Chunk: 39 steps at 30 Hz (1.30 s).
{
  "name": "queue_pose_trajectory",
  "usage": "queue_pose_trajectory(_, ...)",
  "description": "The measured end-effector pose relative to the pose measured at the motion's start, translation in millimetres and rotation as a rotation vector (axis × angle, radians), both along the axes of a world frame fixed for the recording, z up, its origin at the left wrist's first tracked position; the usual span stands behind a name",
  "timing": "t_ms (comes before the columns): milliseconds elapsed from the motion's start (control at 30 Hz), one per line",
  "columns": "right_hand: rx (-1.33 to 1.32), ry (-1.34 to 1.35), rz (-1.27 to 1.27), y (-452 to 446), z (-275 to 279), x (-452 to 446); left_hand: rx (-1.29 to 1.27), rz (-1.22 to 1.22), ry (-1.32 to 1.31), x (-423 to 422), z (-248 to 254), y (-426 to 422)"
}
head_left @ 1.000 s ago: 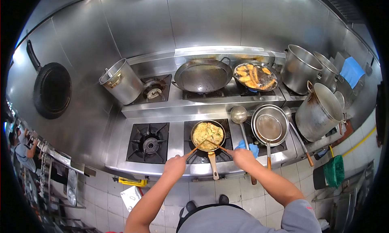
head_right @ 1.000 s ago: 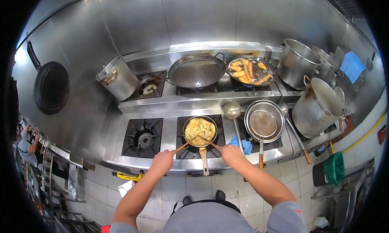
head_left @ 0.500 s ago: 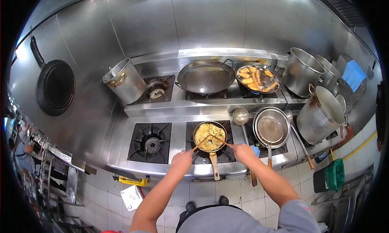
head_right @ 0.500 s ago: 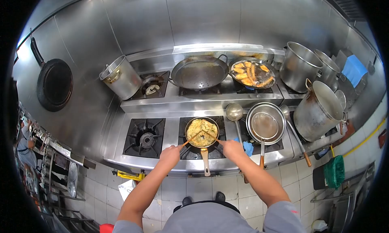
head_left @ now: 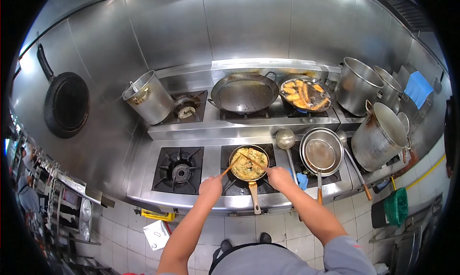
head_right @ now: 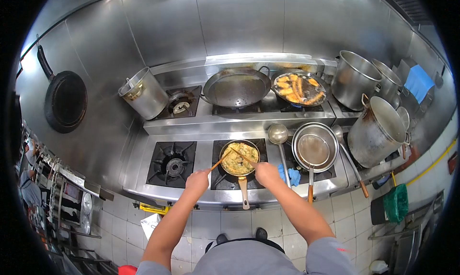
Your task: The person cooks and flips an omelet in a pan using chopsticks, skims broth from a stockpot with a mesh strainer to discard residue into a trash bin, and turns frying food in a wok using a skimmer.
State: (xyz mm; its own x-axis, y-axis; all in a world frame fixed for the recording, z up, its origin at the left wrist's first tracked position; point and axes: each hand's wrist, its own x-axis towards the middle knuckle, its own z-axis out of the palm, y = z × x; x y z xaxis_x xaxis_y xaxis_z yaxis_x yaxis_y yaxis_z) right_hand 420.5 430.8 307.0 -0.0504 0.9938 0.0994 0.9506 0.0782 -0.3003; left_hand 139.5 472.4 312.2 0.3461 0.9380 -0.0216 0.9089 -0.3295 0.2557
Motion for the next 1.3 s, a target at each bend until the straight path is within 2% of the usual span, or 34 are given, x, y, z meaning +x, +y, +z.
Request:
queue_pose_trajectory(133,-0.069,-0.025,-0.105,5.6,-3.4,12.7,-0.087,0.044,0.044,-7.5,-1.0,-0.5)
queue_pose_trajectory(233,-0.057,-0.031,-0.075,3.1,-7.3,25.7,-0.099,0.052,0.023,-12.2,-4.8,-7.6)
queue_pose_trajectory(367,-0.010,0.053,-0.132,-3.1,27.2,13.8,-0.074,0.024,-0.021,2.8,3.9,-4.0)
queue_pose_trajectory(533,-0.031,0.022,-0.150,8.6,-17.6,13.5,-0.061,0.025,-0.005,31.0,-16.9,18.0)
queue_pose_trajectory(633,-0.073,0.012,-0.163,0.5,-5.8,19.3,-0.076,0.042,0.022,33.1,-23.2,25.4)
queue_pose_trajectory(900,-0.137,-0.052,-0.125,-10.6,18.5,20.6,-0.092,0.035,0.011,9.0,7.4,3.3)
queue_pose_trajectory(967,-0.020,0.046,-0.032,-13.4,23.0,7.7,-0.068,0.019,0.023,-1.0,15.8,-3.5)
queue_pose_trajectory(1033,0.011,0.061,0.001,-5.0,-5.1,7.0,-0.076,0.015,0.036,-8.7,12.4,-2.5)
queue_pose_trajectory(1133,-0.040,0.008,-0.004,1.6,-18.0,10.4,-0.090,0.026,0.058,-17.9,8.2,-1.9)
queue_pose_trajectory(1300,-0.076,0.027,-0.021,-16.6,17.8,13.4,-0.097,0.036,0.039,-22.3,14.9,-14.0)
